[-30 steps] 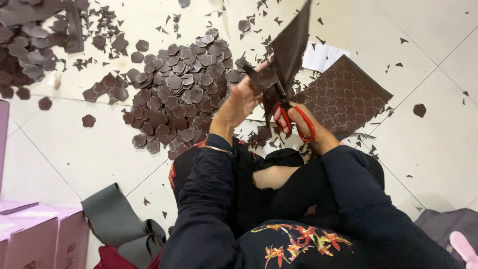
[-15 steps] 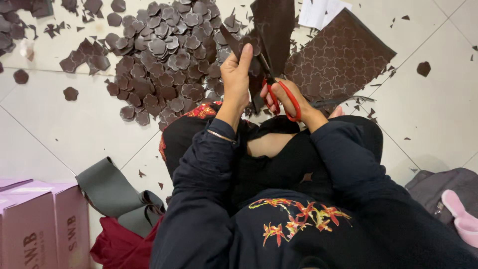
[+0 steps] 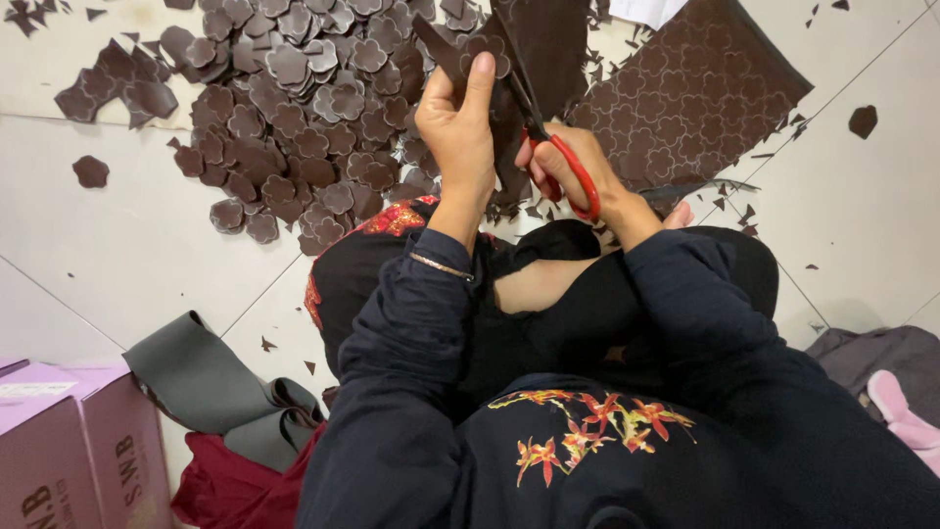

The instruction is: The person sits on the floor and uses red-handled scissors to cut flower-shaped pieces from a brown patterned sheet. The cut shapes are placed in a growing pile on the floor while the person continues cutting from the same sheet.

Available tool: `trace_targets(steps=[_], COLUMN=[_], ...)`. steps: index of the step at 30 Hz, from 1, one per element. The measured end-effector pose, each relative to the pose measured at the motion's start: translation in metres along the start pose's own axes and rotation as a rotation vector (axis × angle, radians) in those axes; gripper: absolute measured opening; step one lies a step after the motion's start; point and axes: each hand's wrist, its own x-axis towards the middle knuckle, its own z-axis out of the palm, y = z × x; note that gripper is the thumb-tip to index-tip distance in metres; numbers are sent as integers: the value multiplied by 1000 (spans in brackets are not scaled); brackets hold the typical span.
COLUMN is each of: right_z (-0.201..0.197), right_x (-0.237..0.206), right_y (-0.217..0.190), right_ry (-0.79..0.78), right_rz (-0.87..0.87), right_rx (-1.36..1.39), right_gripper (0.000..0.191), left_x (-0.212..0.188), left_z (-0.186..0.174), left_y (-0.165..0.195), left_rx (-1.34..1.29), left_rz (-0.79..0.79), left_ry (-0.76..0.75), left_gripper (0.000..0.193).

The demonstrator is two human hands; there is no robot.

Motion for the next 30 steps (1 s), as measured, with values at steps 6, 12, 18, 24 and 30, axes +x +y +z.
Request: trace_targets(steps=[6,12,18,24,30], right_z=[-3,-4,-7,-9,-16], right_x=[0,2,2,3,5], right_y=[-3,-6,-8,-12,-14], right_ry=[-26,-58,-62,-81,-147], right_rz=[35,15,30,-6,31], right_rx=[6,-21,-26,-59,-29], right_gripper=[80,88,86,87,94], left_x=[5,4,5,4,4], left_z=[3,2,-1,-1,-5], left_y=[4,-1,-6,-8,-11], left_rx=[52,-85,-60,-2,43], left_rz=[-61,-71,-78,-14,16], left_ry=[-7,4,13,17,-31], left_gripper=[15,16,13,15,17])
